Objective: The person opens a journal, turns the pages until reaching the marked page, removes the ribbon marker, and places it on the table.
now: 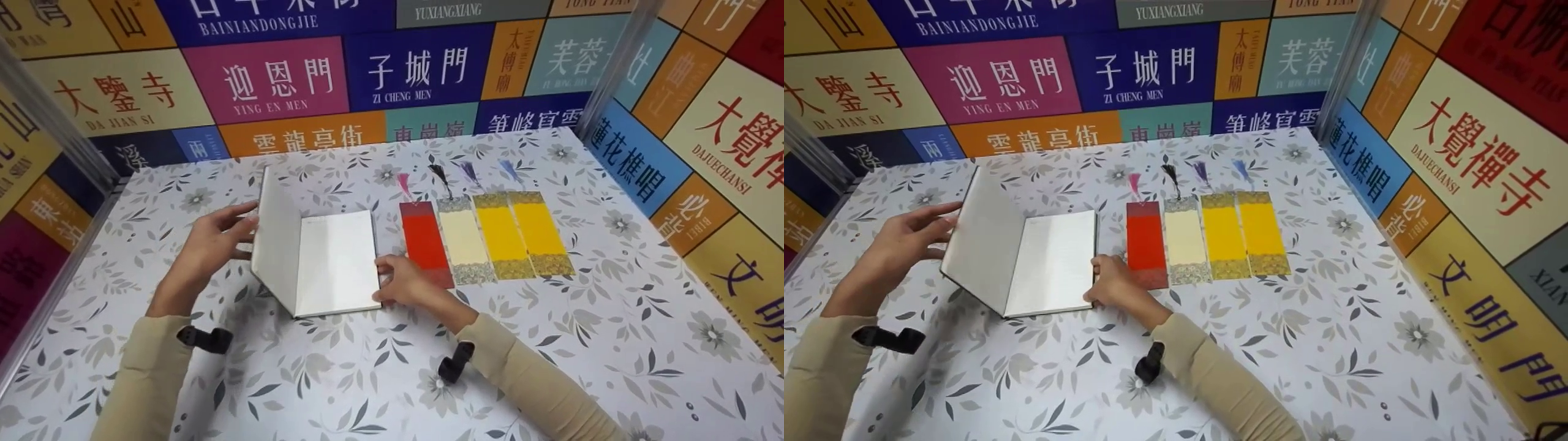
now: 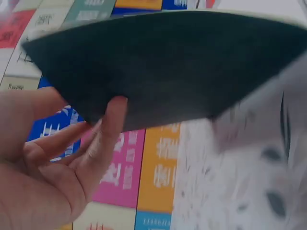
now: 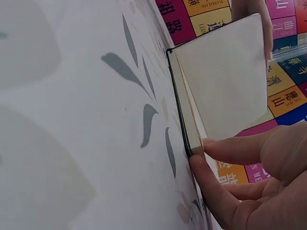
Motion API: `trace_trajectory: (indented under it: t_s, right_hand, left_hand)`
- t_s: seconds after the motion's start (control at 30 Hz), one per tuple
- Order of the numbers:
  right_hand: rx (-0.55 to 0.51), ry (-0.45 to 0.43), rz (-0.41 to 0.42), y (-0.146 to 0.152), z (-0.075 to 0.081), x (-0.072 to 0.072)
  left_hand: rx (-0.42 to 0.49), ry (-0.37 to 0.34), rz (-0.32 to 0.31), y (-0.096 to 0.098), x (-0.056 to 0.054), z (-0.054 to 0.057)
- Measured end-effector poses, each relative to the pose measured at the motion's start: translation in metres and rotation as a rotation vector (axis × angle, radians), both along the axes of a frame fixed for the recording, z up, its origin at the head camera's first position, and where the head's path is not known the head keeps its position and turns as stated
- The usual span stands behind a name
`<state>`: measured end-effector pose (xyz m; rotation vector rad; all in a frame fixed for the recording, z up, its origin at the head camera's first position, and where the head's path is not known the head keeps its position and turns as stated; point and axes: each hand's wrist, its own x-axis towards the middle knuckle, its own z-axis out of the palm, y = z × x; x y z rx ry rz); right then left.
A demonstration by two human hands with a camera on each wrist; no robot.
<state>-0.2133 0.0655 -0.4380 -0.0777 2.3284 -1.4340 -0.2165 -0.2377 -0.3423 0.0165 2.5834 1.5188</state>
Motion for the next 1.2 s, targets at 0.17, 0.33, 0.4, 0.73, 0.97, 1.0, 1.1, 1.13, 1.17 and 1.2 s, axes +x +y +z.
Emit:
trace_trajectory:
  t_s: [0.17,0.33,0.4,0.73,0.97,1.0,1.1,1.13,1.17,1.2]
  right_hand:
    - [-0.094,-0.047,-0.026,0.003,0.002,-0.004]
    - [-0.23,-0.143,-0.082,0.008,0.006,-0.01]
    - [-0.257,-0.177,-0.093,0.011,0.006,-0.011]
    - [-0.284,-0.204,-0.083,0.013,0.004,-0.013]
    - [-0.207,-0.089,-0.012,0.004,0.0,-0.008]
    - [-0.196,-0.074,-0.004,0.004,0.0,-0.007]
    - [-0.169,-0.047,0.035,0.004,0.001,-0.006]
    - [-0.154,-0.044,0.047,0.005,0.003,-0.006]
    - [-0.138,-0.042,0.062,0.007,0.004,-0.006]
    - [-0.122,-0.038,0.08,0.009,0.006,-0.006]
  left_hand:
    - [0.069,0.074,-0.089,0.029,0.001,-0.014]
    - [-0.095,0.142,-0.199,0.05,-0.004,-0.036]
    - [-0.186,0.171,-0.241,0.057,-0.006,-0.045]
    - [-0.509,0.116,-0.429,0.082,-0.011,-0.069]
    - [-0.687,0.082,-0.435,0.091,-0.014,-0.068]
    - [-0.698,0.085,-0.433,0.091,-0.014,-0.068]
    - [-0.727,0.103,-0.43,0.089,-0.012,-0.067]
    - [-0.73,0.108,-0.43,0.088,-0.012,-0.067]
    - [-0.73,0.114,-0.43,0.088,-0.012,-0.067]
    - [-0.732,0.117,-0.429,0.088,-0.012,-0.066]
